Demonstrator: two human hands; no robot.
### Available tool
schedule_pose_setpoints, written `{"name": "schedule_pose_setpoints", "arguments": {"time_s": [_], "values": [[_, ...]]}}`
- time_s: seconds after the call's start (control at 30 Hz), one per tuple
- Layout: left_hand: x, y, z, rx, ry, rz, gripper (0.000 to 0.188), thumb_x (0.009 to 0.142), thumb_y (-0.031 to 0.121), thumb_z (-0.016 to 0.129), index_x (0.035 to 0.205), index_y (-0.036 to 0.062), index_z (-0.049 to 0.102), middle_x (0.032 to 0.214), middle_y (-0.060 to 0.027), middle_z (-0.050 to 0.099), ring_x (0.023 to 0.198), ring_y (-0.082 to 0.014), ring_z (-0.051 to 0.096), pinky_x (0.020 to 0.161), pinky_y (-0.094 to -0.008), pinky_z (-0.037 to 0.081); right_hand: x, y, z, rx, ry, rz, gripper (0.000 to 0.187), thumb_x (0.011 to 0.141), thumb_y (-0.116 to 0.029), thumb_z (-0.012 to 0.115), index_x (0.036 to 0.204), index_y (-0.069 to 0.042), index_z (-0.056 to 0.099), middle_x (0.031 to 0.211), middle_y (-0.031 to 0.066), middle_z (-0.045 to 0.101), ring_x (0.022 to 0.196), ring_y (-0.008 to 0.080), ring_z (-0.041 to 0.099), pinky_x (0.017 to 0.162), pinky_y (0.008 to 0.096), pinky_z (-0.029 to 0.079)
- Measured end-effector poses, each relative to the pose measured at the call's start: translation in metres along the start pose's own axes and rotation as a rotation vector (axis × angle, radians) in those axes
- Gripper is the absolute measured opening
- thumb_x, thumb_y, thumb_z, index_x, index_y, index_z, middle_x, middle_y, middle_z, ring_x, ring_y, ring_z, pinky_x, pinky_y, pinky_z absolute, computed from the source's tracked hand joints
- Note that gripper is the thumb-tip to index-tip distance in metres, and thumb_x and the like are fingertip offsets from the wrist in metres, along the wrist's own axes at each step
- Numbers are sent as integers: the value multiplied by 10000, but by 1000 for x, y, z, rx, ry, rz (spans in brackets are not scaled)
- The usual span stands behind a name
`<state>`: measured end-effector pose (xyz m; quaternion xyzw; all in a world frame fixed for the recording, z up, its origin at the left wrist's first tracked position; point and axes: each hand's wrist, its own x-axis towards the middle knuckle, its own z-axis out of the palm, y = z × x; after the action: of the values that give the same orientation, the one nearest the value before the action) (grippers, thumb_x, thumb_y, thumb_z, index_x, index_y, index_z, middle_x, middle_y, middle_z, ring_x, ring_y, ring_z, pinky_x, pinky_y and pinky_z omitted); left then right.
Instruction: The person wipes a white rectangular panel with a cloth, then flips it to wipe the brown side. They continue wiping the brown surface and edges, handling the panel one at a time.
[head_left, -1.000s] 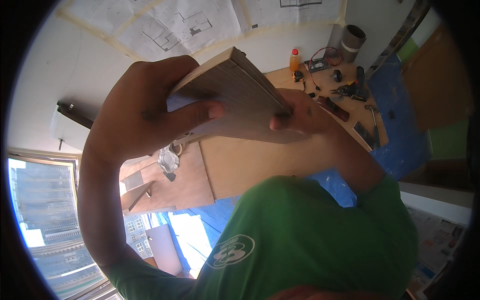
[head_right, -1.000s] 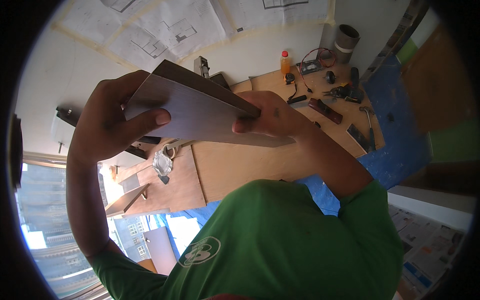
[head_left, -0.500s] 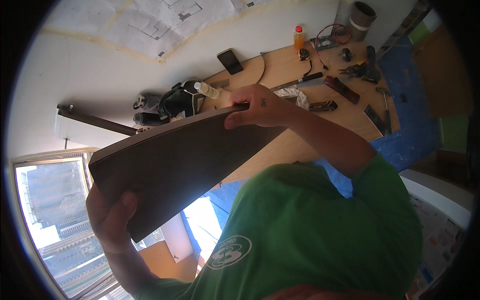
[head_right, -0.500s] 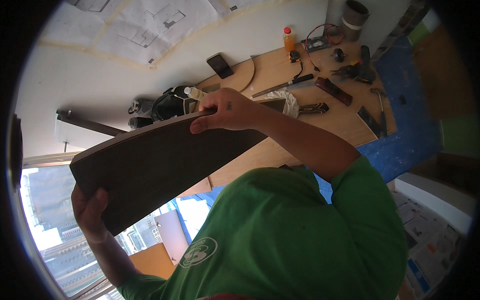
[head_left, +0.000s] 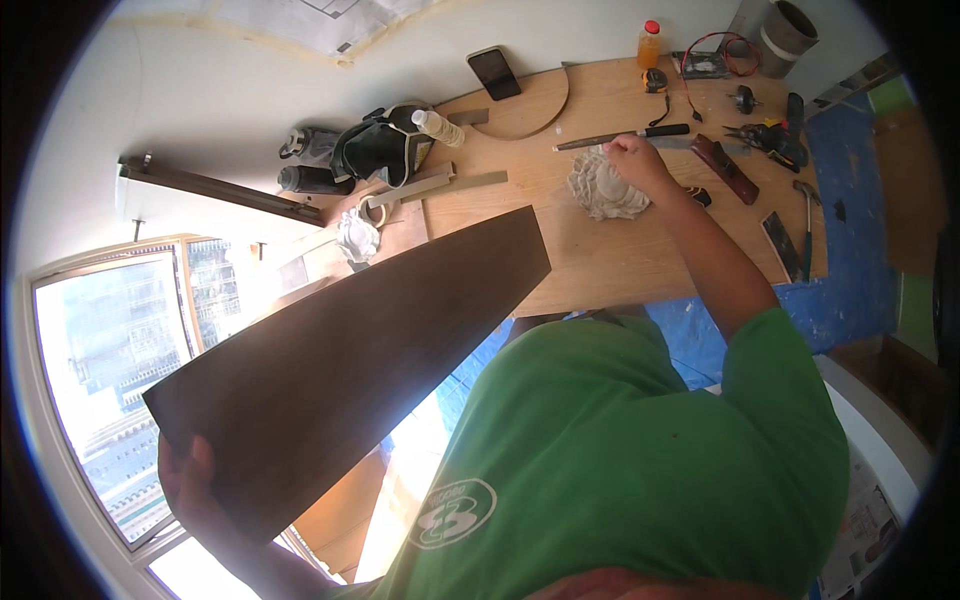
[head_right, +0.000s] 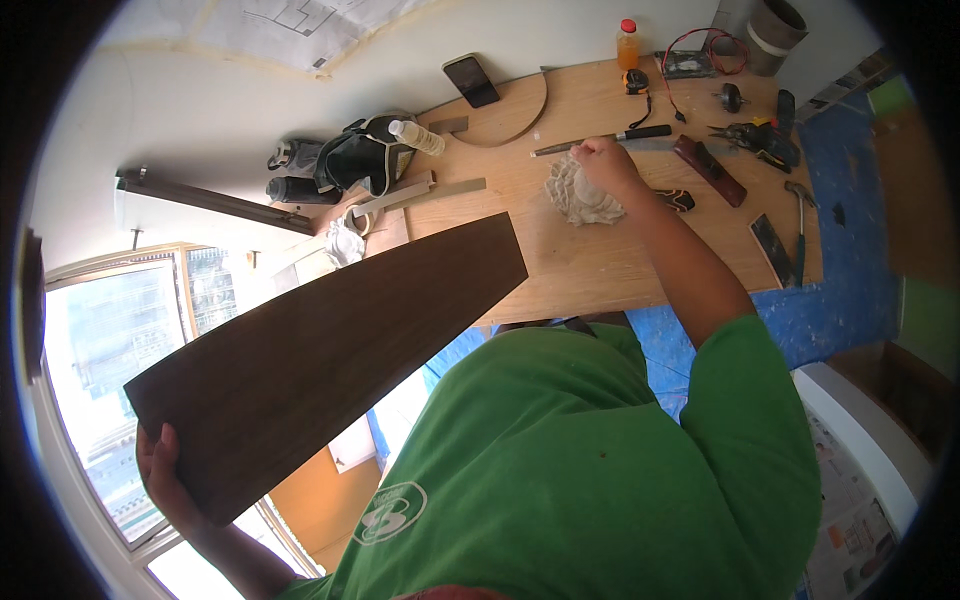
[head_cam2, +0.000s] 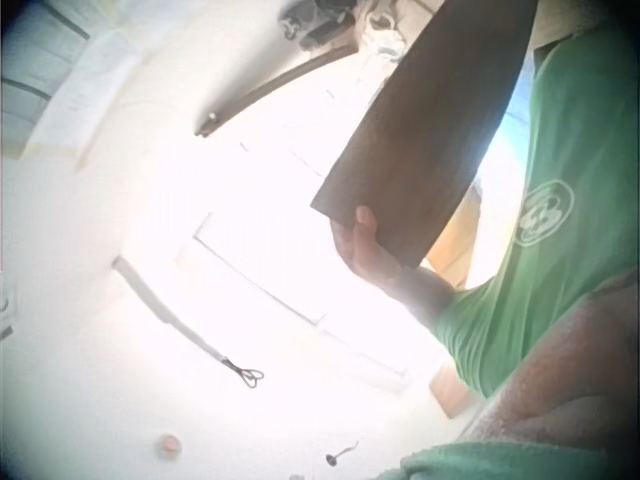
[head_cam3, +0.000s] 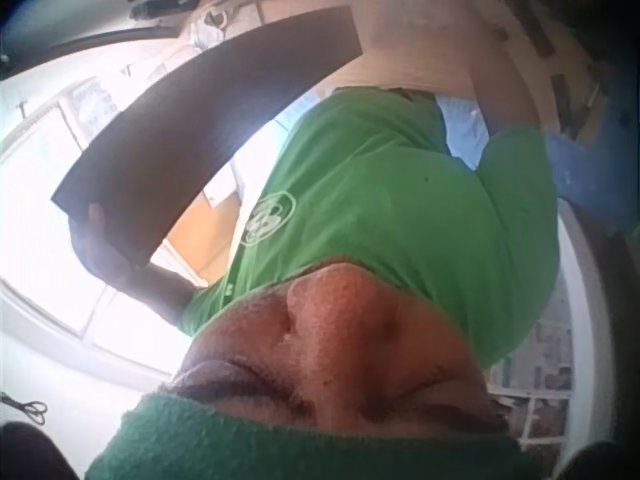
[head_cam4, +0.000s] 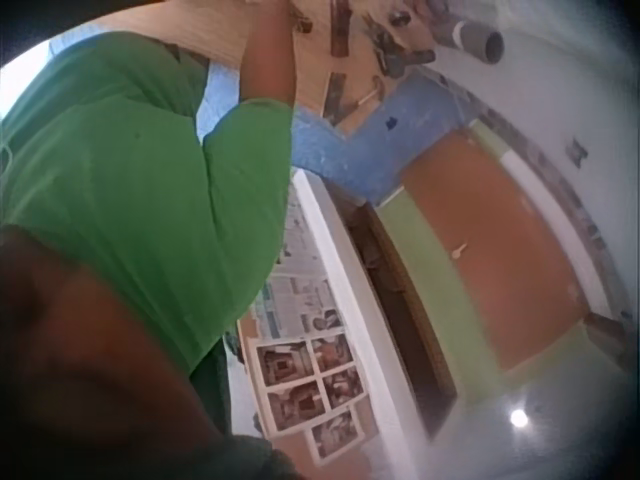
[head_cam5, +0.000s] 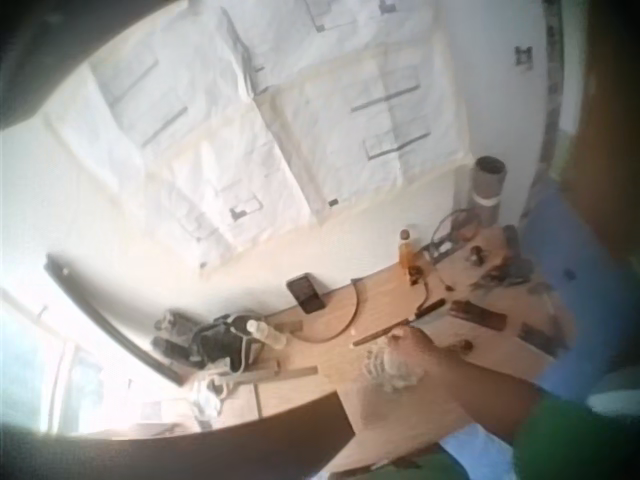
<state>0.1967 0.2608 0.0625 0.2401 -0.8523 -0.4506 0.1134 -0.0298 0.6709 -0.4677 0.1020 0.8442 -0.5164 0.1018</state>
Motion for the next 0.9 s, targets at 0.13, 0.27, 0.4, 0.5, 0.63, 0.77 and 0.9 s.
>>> {"name": "schedule_pose_setpoints", "arguments": {"time_s": [0.13, 0.27, 0.4, 0.5, 0.63, 0.77, 0.9], "values": [[5, -20, 2, -42, -52, -49, 452, 970, 191, 614, 1362, -28, 557, 1184, -133, 679, 1024, -211, 674, 907, -343, 546, -10, 78, 5, -207, 174, 123, 268, 955, -267, 650, 946, -3, 697, 795, 121, 713, 732, 268, 692, 694, 392, 532], [2, -31, 3, -55, -12, -66, 429, 974, 208, 608, 1340, -13, 569, 1162, -134, 678, 1007, -214, 675, 891, -345, 550, -26, 81, 13, -106, 11, 530, 214, 930, -222, 644, 939, -9, 668, 774, 134, 718, 710, 354, 689, 675, 433, 539], [-1, -30, 2, -62, -11, -56, 429, 984, 221, 596, 1347, -6, 568, 1165, -131, 678, 1009, -213, 676, 887, -346, 551, -49, 96, 41, -379, 111, 43, 148, 866, -142, 682, 986, -57, 668, 936, 140, 682, 928, 380, 652, 797, 456, 546], [6, -34, 4, -63, -13, -67, 425, 991, 227, 590, 1347, -4, 570, 1155, -122, 678, 1008, -207, 676, 890, -341, 548, -64, 105, 53, -578, 28, -238, 191, 834, -76, 686, 1025, -90, 683, 1065, 140, 611, 1074, 361, 595, 889, 458, 531], [7, -40, 8, -53, 54, -54, 414, 998, 233, 586, 1341, 2, 577, 1136, -112, 673, 1005, -196, 668, 894, -328, 535, -72, 100, 59, -664, -2, -252, 205, 820, -29, 674, 1013, -93, 688, 1127, 152, 555, 1096, 367, 558, 930, 467, 516], [7, -36, 11, -95, -16, -56, 400, 1002, 236, 583, 1333, 11, 589, 1135, -103, 670, 1004, -184, 654, 895, -320, 520, -61, 107, 63, -693, 25, -226, 123, 846, -85, 674, 969, -75, 670, 1148, 136, 595, 1123, 351, 586, 893, 488, 534], [7, -35, 20, -113, -30, -51, 395, 1006, 240, 579, 1329, 13, 594, 1141, -103, 669, 1011, -180, 650, 897, -320, 515, -47, 77, 43, -470, 344, -392, 76, 873, -88, 667, 898, -32, 623, 1046, 131, 650, 1041, 341, 620, 844, 476, 522]]}}
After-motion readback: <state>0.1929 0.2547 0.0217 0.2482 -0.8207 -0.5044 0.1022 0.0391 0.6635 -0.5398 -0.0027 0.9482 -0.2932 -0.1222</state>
